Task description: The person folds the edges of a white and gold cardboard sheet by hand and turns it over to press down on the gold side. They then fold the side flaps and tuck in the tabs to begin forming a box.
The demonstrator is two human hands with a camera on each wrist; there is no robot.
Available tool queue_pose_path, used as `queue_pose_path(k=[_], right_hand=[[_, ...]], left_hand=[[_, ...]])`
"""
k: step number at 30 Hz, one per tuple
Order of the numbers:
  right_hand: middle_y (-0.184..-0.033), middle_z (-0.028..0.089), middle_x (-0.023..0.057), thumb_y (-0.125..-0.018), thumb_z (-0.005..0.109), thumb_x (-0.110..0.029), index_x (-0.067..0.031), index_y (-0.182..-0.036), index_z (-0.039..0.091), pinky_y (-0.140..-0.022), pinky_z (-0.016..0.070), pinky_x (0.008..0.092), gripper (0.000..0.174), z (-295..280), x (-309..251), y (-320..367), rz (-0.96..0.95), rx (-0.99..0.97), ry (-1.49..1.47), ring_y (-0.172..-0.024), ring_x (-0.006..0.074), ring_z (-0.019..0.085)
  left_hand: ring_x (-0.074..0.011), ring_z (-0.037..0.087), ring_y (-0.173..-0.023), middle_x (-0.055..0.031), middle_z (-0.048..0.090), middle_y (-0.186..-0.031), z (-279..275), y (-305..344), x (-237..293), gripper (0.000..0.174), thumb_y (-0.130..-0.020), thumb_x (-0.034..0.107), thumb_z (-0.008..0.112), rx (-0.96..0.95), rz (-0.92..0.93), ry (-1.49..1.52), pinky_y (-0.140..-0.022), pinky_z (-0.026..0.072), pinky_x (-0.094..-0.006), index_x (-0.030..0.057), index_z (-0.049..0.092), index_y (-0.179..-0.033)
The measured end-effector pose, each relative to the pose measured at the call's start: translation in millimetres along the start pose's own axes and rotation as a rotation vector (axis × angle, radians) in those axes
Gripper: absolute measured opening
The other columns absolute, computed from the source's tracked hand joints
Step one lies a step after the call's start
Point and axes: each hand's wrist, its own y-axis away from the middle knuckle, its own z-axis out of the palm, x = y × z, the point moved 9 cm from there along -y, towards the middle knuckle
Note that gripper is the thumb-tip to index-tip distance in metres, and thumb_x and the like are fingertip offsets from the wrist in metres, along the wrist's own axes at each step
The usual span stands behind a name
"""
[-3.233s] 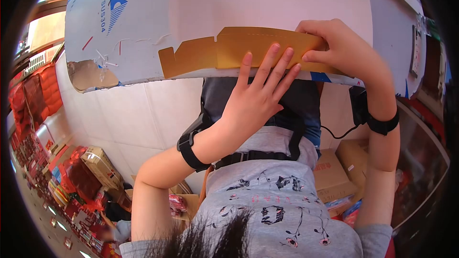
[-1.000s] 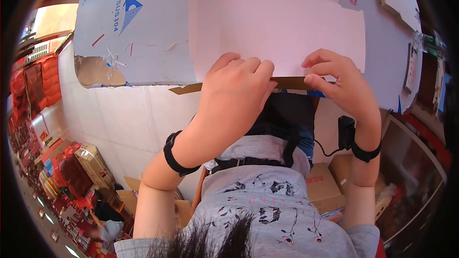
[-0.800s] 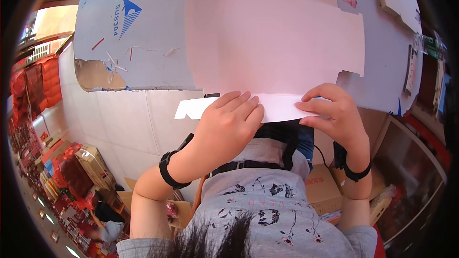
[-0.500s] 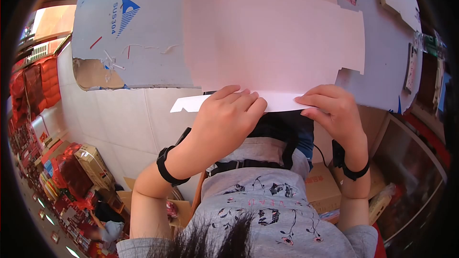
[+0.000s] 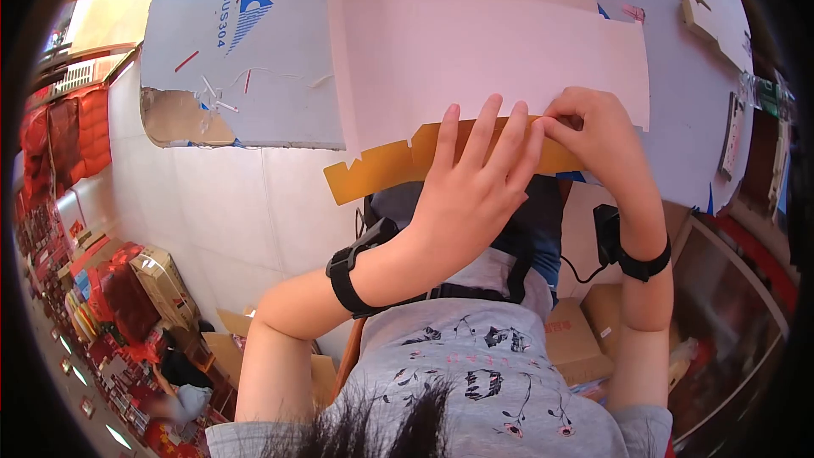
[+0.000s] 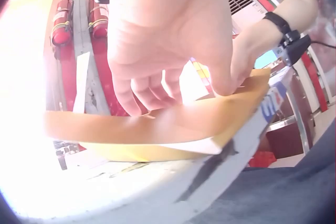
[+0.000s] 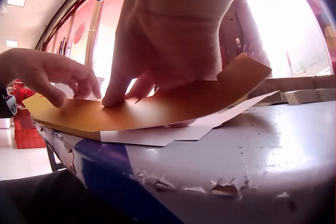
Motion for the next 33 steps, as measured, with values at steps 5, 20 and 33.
queue_pose_path(k=[5, 20, 33], right_hand=[[-0.069, 0.061, 0.0122, -0.079, 0.068, -0.019, 0.0027, -0.079, 0.067, -0.061, 0.0447, 0.0338, 0.022, 0.9, 0.8, -1.7, 0.014, 0.019, 0.082, -0.062, 0.0249, 0.056], [-0.059, 0.052, 0.0044, -0.076, 0.074, -0.010, 0.0000, -0.077, 0.058, -0.055, 0.0412, 0.0263, 0.019, -1.7, 1.2, -1.2, 0.109, 0.053, 0.031, -0.057, 0.0115, 0.048], [-0.059, 0.046, 0.0031, -0.086, 0.065, -0.020, 0.0034, -0.074, 0.056, -0.055, 0.0360, 0.0258, 0.028, -0.8, 0.3, 0.7, 0.087, -0.061, -0.008, -0.058, 0.0093, 0.041]], left_hand=[[-0.0383, 0.028, -0.140, -0.0159, 0.033, -0.150, 30.0, 9.8, 8.9, 0.095, -0.067, 0.046, 0.076, -0.090, -0.065, -0.016, -0.108, 0.0205, -0.0636, 0.0048, 0.038, -0.145], [-0.0379, 0.025, -0.142, -0.0166, 0.031, -0.151, 42.9, 12.8, 11.6, 0.099, -0.064, 0.049, 0.077, -0.075, -0.085, -0.067, -0.107, 0.0198, -0.0658, 0.0028, 0.039, -0.143], [-0.0273, 0.056, -0.076, -0.0079, 0.059, -0.071, 0.1, -4.3, -58.0, 0.018, -0.093, 0.016, 0.055, 0.041, -0.302, 0.234, -0.093, 0.0362, -0.0439, 0.0046, 0.058, -0.080]])
